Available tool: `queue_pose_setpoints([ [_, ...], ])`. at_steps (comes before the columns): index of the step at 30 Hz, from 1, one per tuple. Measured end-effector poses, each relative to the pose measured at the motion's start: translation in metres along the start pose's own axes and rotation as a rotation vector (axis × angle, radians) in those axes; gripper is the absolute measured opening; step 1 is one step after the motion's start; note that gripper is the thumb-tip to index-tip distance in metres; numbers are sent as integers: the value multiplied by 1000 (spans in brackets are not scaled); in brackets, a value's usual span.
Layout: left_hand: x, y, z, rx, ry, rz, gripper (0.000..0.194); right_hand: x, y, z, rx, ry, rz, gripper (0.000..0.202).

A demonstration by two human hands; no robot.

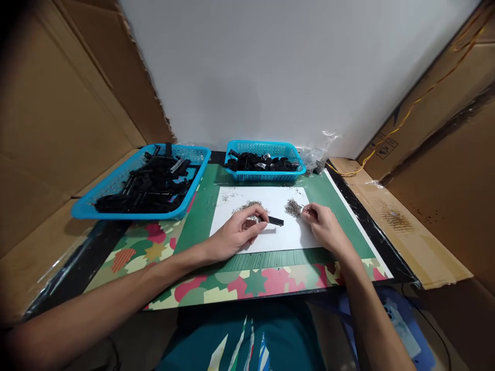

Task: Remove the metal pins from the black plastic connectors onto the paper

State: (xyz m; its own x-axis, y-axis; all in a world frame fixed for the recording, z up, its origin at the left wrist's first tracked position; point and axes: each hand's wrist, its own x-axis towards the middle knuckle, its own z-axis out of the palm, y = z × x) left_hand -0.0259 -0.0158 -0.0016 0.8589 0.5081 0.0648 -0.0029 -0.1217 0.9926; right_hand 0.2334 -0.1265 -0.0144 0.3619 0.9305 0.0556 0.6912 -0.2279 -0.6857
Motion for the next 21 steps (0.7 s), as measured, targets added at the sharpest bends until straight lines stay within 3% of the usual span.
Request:
queue_pose_setpoints([
  [5,-1,1,2,69,-4,48,20,3,-1,-10,34,-189,-12,35],
  [15,-1,0,2,155,17,110,13,0,-21,-20,0,-414,-70,41],
  [21,0,-4,2,265,68,153,22,-8,-31,-14,130,-306,-166,33],
])
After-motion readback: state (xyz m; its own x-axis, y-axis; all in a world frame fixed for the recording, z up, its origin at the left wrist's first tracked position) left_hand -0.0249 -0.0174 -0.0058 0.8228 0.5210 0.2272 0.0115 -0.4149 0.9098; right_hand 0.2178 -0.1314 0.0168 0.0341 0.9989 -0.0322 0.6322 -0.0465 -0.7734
